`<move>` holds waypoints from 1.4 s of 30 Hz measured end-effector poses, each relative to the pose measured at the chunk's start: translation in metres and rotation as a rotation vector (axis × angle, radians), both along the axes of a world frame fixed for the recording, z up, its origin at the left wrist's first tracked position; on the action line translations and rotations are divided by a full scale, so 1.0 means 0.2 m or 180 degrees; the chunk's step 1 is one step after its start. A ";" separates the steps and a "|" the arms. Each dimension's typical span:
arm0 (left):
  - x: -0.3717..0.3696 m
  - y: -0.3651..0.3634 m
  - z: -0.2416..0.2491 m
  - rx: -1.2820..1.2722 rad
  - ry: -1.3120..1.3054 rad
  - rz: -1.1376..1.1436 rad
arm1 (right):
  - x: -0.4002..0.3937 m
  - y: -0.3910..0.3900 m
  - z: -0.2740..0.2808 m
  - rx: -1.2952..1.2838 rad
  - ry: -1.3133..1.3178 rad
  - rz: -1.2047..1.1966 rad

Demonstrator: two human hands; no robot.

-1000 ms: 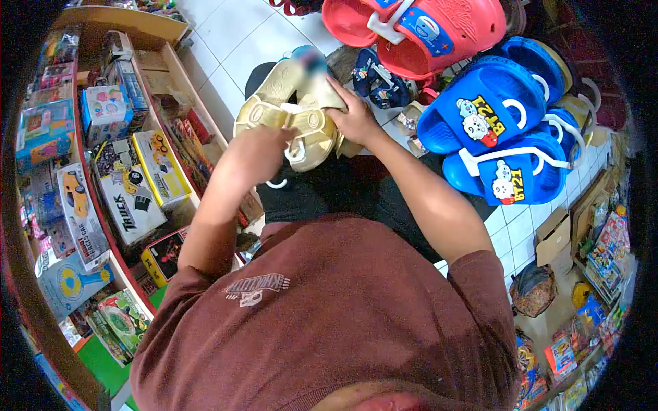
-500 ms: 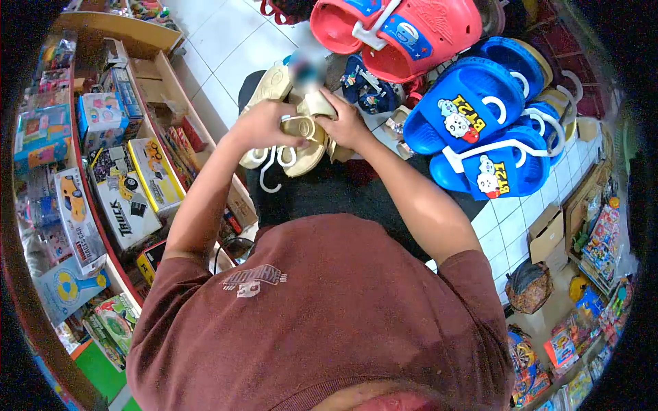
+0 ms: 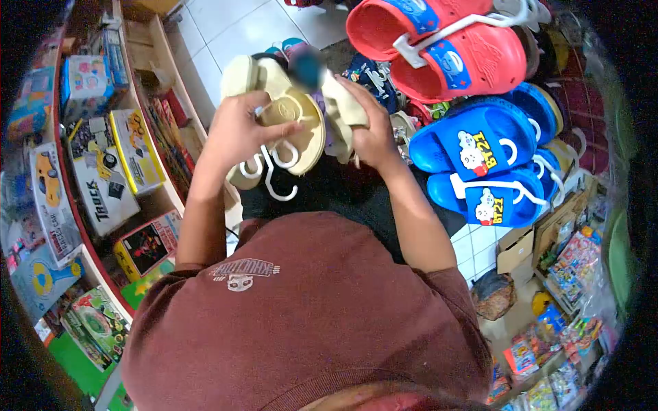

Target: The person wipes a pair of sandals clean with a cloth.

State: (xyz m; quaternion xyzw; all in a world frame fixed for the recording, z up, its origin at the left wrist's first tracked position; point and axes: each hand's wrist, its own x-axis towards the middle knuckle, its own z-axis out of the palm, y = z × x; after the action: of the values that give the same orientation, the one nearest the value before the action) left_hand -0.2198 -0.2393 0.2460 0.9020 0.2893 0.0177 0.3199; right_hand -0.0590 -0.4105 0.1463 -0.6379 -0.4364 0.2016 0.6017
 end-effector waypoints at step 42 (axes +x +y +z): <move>0.02 0.14 -0.52 0.0407 -0.0264 0.0138 | -0.04 0.00 0.02 -0.0588 -0.0022 0.0541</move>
State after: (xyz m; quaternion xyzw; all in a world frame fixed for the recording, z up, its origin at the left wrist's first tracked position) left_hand -0.2165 -0.2108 0.1423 0.9126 0.2936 0.0805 0.2729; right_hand -0.0662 -0.4107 0.1503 -0.6520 -0.4705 0.2890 0.5195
